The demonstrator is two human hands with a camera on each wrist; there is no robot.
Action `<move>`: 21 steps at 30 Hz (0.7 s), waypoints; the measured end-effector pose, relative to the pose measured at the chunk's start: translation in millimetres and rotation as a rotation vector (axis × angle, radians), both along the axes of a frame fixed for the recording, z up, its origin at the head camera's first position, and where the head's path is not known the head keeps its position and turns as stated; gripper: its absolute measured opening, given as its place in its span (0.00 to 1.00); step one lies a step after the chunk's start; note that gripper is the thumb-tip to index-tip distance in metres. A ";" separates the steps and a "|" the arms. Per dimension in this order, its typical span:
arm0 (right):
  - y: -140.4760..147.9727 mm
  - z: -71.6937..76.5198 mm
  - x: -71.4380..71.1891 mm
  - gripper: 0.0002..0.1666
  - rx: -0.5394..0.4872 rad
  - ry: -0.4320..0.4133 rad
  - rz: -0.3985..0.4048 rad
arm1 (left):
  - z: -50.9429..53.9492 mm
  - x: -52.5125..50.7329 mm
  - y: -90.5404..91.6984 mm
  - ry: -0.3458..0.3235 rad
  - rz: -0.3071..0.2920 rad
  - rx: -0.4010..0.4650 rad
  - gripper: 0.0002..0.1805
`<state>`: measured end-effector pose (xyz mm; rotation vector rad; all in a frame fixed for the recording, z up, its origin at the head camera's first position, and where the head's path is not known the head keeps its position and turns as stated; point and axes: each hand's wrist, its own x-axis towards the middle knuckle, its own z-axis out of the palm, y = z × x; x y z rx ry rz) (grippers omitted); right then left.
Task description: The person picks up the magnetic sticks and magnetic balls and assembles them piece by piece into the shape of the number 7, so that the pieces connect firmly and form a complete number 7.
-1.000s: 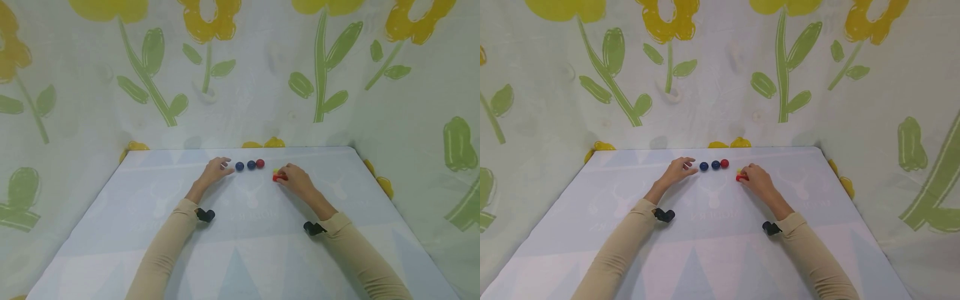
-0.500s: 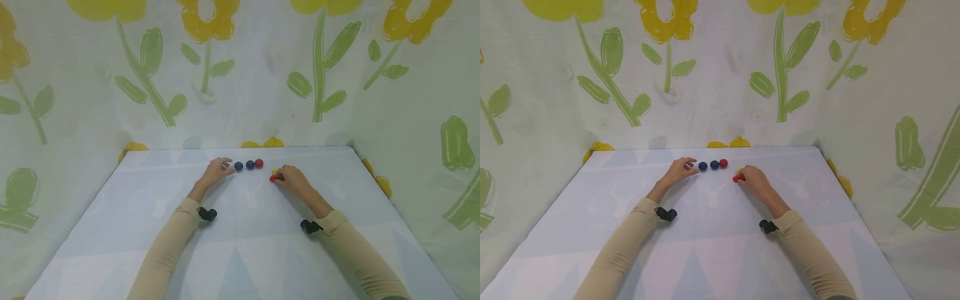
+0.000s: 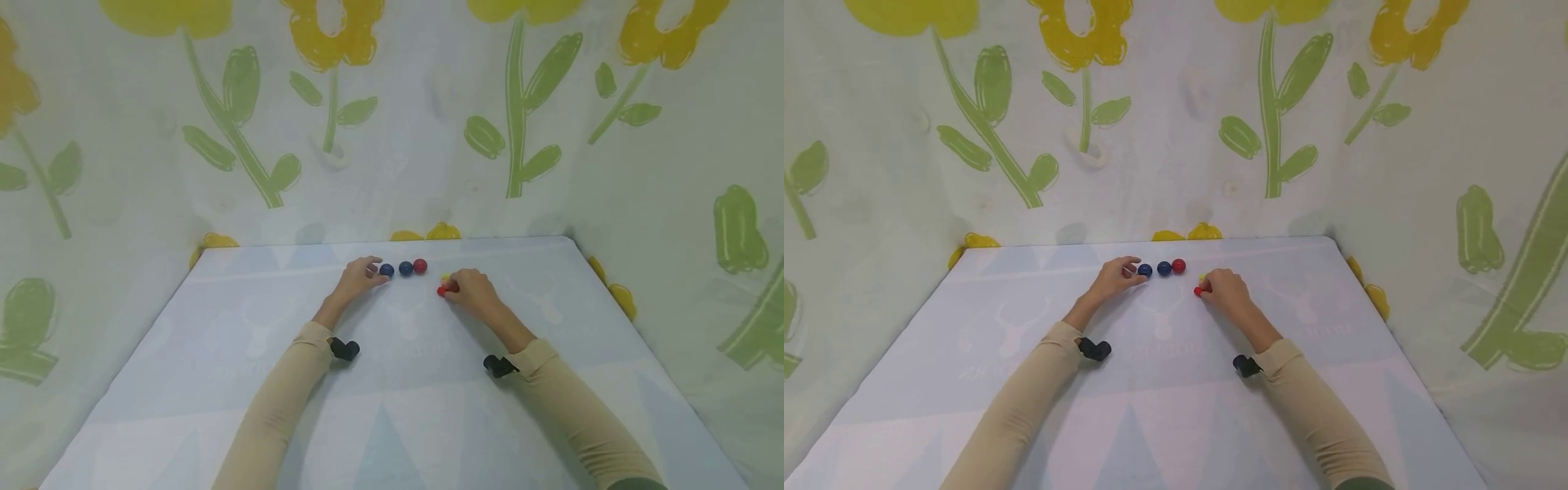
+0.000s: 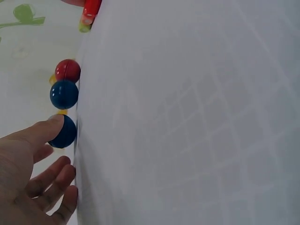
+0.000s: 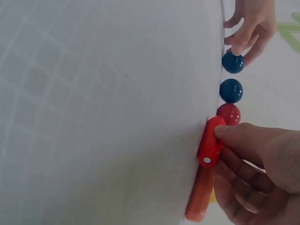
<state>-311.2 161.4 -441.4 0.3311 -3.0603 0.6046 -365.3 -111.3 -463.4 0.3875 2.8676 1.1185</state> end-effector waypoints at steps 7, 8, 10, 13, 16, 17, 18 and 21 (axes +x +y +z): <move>-3.3 1.2 1.3 0.13 0.010 -0.012 -0.029 | 1.5 -0.2 4.3 0.014 0.012 -0.010 0.30; -3.5 1.1 1.3 0.13 0.016 -0.010 -0.029 | 1.4 -0.3 4.8 0.018 0.012 -0.009 0.30; -4.3 0.8 1.2 0.13 0.024 -0.009 -0.033 | 1.6 -0.4 5.7 0.026 0.013 -0.008 0.29; -5.7 0.8 1.2 0.13 0.031 -0.008 -0.032 | 0.7 -0.7 7.1 0.034 0.016 -0.007 0.29; -6.0 1.4 1.7 0.13 0.027 -0.007 -0.031 | -1.4 -1.9 8.2 0.040 0.015 -0.003 0.28; -5.7 1.8 2.1 0.13 0.026 -0.005 -0.030 | -2.2 -2.2 8.4 0.043 0.014 0.000 0.27; -5.6 2.1 2.4 0.13 0.025 -0.003 -0.029 | -3.0 -2.6 8.7 0.046 0.013 0.002 0.26; -4.8 3.5 3.3 0.13 0.027 0.002 -0.024 | -4.8 -3.7 9.2 0.059 0.015 0.014 0.25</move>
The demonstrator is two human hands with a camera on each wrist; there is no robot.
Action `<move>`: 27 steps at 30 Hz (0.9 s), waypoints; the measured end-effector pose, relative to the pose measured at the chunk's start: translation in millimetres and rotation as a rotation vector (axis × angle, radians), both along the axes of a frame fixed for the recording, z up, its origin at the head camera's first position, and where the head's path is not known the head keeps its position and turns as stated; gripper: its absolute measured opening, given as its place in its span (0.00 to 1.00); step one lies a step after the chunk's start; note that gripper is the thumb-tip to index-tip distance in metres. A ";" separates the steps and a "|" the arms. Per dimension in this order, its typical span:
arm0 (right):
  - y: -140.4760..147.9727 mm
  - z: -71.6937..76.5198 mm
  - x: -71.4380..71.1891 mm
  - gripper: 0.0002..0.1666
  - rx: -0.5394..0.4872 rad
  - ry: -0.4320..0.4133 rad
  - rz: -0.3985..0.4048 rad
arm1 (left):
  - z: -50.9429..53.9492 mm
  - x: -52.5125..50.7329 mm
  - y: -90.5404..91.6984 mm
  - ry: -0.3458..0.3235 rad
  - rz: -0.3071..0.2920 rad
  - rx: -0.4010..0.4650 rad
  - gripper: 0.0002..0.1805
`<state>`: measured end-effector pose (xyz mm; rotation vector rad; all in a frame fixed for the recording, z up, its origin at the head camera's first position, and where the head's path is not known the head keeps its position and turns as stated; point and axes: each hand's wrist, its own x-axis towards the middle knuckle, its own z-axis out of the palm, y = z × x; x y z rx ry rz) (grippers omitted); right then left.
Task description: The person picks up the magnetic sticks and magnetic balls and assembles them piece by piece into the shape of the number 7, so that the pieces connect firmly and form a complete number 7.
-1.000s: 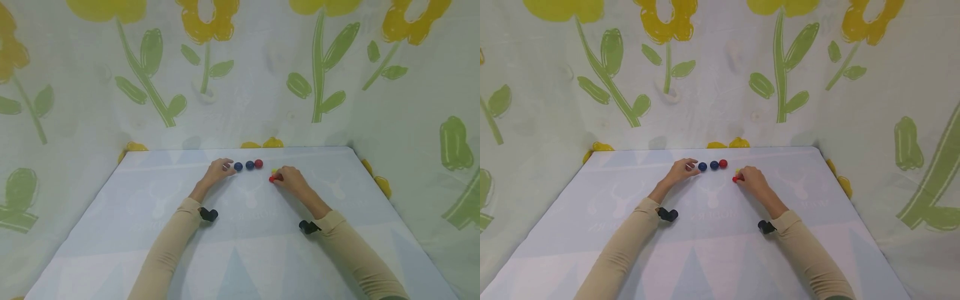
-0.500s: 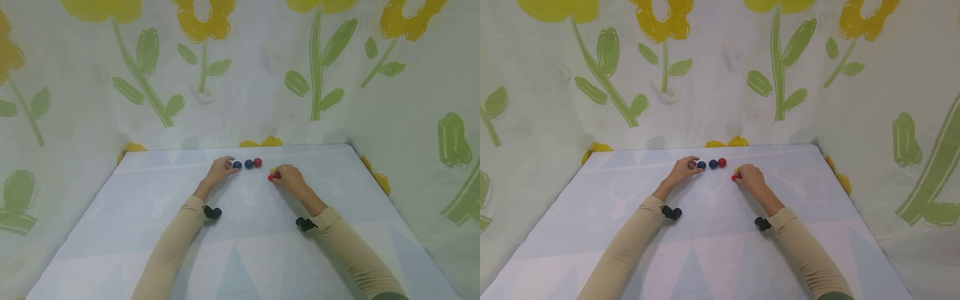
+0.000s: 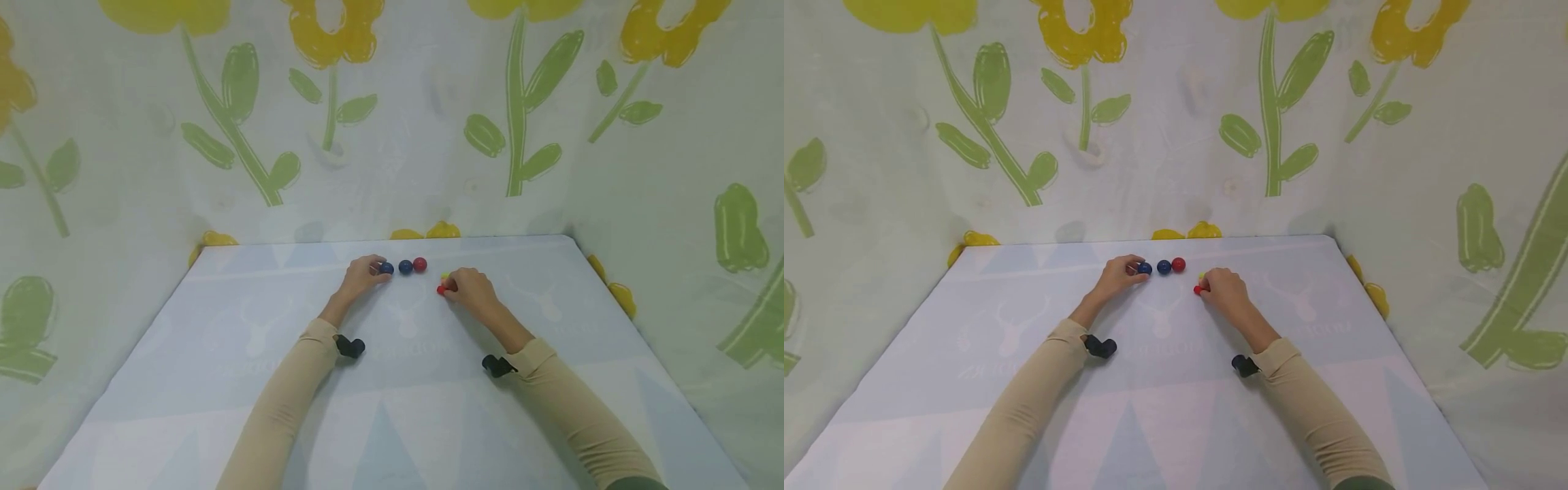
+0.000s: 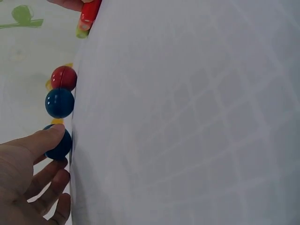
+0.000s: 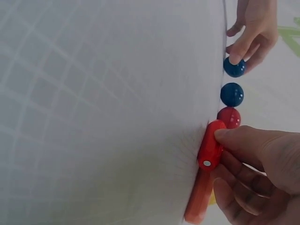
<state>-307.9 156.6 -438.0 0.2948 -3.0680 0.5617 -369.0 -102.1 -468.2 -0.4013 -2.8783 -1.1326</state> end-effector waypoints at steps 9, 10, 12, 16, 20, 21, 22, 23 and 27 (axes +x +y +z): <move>0.9 -0.8 0.3 0.14 -0.015 -0.006 -0.002 | 3.5 3.9 1.7 -0.003 0.009 -0.004 0.24; 1.0 -0.9 0.4 0.14 -0.016 -0.005 -0.004 | 4.2 4.9 1.7 -0.005 0.009 -0.006 0.24; 1.1 -1.1 0.5 0.13 -0.016 -0.003 -0.004 | 6.1 6.9 1.8 -0.007 0.008 -0.012 0.24; 1.5 -1.6 0.6 0.13 -0.016 -0.002 0.003 | 9.0 10.1 0.8 -0.005 -0.002 -0.044 0.23; 1.6 -2.5 1.2 0.13 -0.022 0.003 0.002 | 10.9 12.5 -1.2 -0.008 -0.026 -0.063 0.23; 1.6 -2.6 1.7 0.13 -0.025 0.006 -0.001 | 11.4 13.0 -1.7 -0.008 -0.034 -0.064 0.23; 1.5 -2.5 2.0 0.13 -0.028 0.008 -0.002 | 11.7 13.4 -2.2 -0.009 -0.042 -0.063 0.23; 1.4 -2.1 2.4 0.13 -0.030 0.009 -0.003 | 11.9 13.9 -2.8 -0.007 -0.049 -0.066 0.23; 1.3 -2.0 2.6 0.14 -0.027 0.014 0.001 | 11.0 16.1 -5.8 -0.004 -0.077 -0.085 0.23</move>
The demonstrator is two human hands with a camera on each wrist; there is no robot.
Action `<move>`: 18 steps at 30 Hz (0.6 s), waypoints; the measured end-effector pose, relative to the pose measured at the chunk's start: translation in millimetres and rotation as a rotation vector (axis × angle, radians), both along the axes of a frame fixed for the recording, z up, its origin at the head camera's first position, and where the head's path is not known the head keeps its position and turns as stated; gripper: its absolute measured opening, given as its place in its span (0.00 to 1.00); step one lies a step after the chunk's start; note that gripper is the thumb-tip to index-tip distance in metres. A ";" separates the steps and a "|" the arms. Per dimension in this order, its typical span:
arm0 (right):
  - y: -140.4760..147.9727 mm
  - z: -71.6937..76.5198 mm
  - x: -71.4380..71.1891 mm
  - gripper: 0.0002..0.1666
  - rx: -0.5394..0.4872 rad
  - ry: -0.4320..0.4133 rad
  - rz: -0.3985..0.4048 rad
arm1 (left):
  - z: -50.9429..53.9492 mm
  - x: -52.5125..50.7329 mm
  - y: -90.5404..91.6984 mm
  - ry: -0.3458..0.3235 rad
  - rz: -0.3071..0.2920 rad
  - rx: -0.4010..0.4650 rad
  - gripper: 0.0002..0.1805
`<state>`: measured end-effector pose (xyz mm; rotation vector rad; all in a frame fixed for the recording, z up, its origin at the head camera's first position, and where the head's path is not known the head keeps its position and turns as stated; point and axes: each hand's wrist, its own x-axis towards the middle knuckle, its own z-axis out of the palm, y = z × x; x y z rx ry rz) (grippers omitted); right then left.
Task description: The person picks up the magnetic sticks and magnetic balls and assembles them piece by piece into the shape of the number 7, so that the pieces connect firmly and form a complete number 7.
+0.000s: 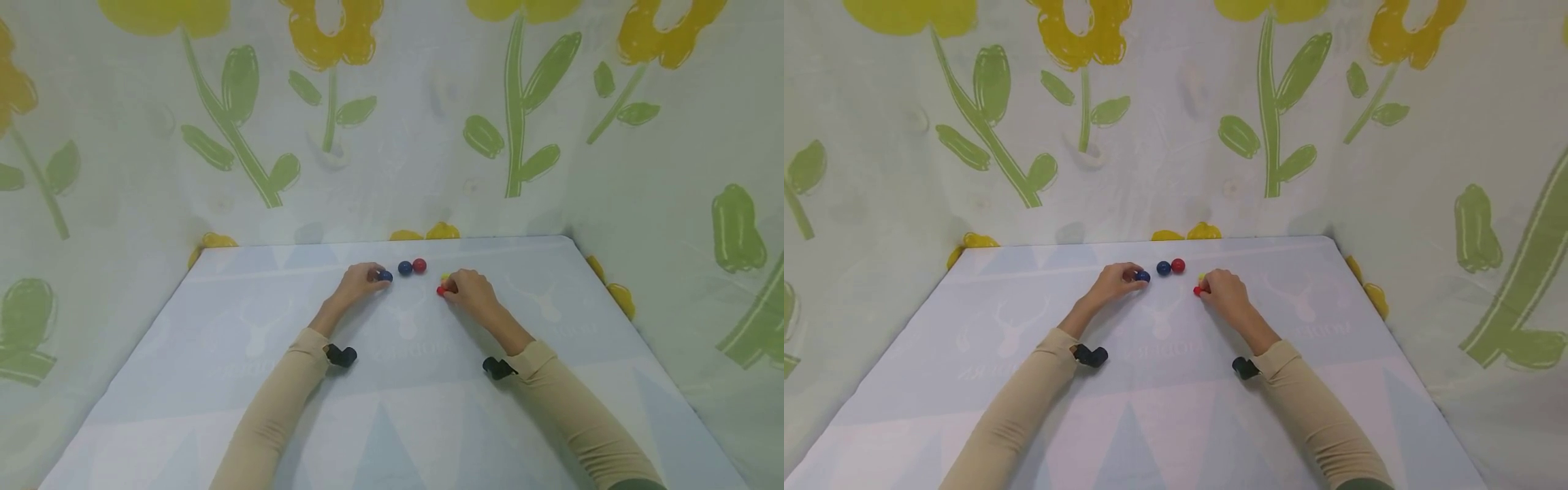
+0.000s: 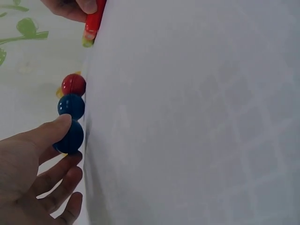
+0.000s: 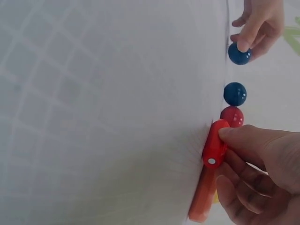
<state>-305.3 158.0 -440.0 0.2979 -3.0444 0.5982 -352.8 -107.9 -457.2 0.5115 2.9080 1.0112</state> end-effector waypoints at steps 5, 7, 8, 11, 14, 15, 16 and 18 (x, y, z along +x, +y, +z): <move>-0.6 -0.5 -0.3 0.13 0.010 0.005 0.000 | -2.8 2.6 -2.7 -0.006 -0.016 -0.017 0.23; -1.0 -0.4 -0.3 0.13 0.011 0.008 -0.002 | -2.7 2.9 -2.6 -0.006 -0.017 -0.019 0.23; -1.2 -0.5 -0.3 0.13 0.012 0.010 -0.003 | -2.4 3.0 -2.6 -0.007 -0.017 -0.020 0.23; -1.2 -1.4 -0.7 0.14 0.010 0.018 -0.004 | -2.5 2.6 -3.0 -0.008 -0.024 -0.033 0.23; -0.2 -2.3 -0.8 0.14 0.000 0.025 -0.001 | -2.6 0.9 -3.6 -0.003 -0.037 -0.051 0.24; 0.3 -2.3 -0.7 0.14 -0.006 0.026 0.000 | -2.4 0.3 -3.8 -0.004 -0.041 -0.058 0.24; 1.1 -2.5 -0.7 0.14 -0.011 0.027 0.001 | -2.0 -0.1 -3.6 -0.002 -0.047 -0.065 0.23; 2.3 -2.4 -0.1 0.13 -0.019 0.025 0.001 | -1.1 -1.3 -2.9 -0.003 -0.057 -0.082 0.23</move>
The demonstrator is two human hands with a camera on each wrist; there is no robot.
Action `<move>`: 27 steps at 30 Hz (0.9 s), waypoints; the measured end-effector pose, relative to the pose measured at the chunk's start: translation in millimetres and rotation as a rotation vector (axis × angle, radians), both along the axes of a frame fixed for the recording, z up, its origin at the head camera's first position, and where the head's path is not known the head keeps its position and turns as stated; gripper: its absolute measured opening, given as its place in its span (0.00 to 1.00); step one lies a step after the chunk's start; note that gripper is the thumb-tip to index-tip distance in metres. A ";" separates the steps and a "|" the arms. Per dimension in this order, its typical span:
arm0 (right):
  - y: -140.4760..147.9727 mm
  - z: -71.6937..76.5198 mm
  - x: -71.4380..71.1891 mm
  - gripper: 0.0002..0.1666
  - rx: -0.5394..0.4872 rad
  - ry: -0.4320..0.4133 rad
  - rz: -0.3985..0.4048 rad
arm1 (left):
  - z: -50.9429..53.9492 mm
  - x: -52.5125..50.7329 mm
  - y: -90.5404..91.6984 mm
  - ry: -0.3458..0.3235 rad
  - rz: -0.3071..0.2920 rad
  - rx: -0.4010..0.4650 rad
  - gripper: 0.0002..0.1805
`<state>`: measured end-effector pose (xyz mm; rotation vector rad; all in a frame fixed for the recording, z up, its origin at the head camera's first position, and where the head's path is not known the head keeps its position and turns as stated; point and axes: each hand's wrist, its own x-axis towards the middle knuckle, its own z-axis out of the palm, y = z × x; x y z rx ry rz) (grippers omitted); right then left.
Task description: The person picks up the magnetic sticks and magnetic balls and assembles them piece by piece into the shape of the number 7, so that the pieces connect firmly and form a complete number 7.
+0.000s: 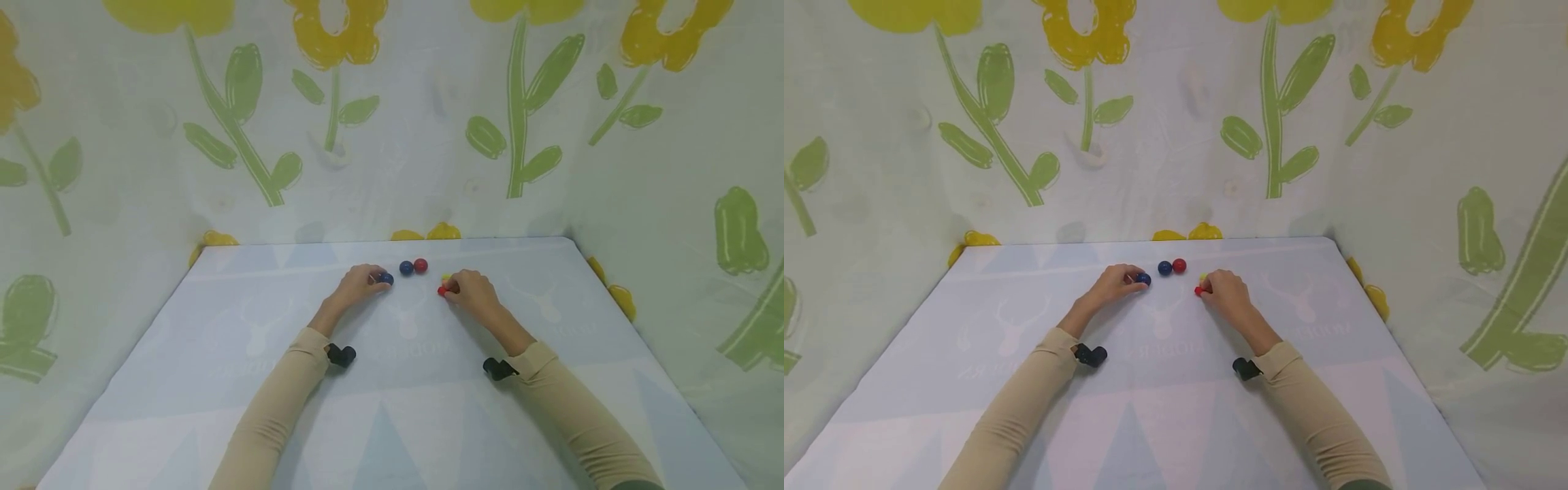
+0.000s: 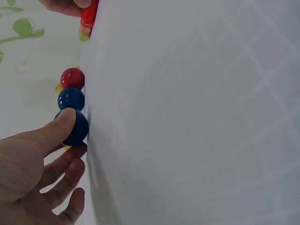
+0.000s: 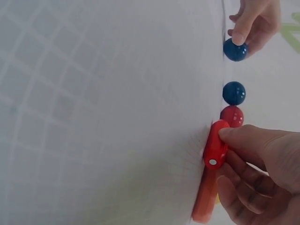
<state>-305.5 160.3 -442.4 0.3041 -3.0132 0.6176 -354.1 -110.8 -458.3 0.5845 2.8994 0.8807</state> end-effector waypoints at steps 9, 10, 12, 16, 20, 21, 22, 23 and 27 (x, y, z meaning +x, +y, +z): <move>0.8 2.3 1.3 0.12 -0.007 0.000 0.013 | 3.0 -1.0 2.1 -0.027 0.003 -0.056 0.24; 0.6 2.6 1.4 0.12 -0.005 0.001 0.015 | 2.9 -0.8 2.4 -0.025 0.008 -0.061 0.24; 0.6 2.7 1.5 0.12 -0.004 0.006 0.020 | 3.6 0.1 3.3 -0.018 0.014 -0.063 0.24; 0.8 1.8 0.9 0.12 0.003 0.007 0.020 | 4.3 2.4 3.8 -0.004 0.013 -0.059 0.23; 1.4 0.5 -0.4 0.12 0.006 0.011 0.025 | 4.4 3.1 4.6 -0.001 0.018 -0.061 0.23; 1.4 0.3 -0.6 0.11 0.005 0.018 0.027 | 4.3 2.9 4.8 0.001 0.018 -0.063 0.23; 1.7 -0.3 -0.9 0.11 0.007 0.025 0.032 | 4.2 2.7 5.1 0.000 0.018 -0.066 0.23; 2.1 -0.9 -1.0 0.11 0.008 0.032 0.037 | 4.1 2.6 5.3 -0.001 0.018 -0.069 0.23; 2.6 -2.6 -1.3 0.10 0.009 0.058 0.052 | 4.6 3.2 5.3 -0.012 0.021 -0.065 0.23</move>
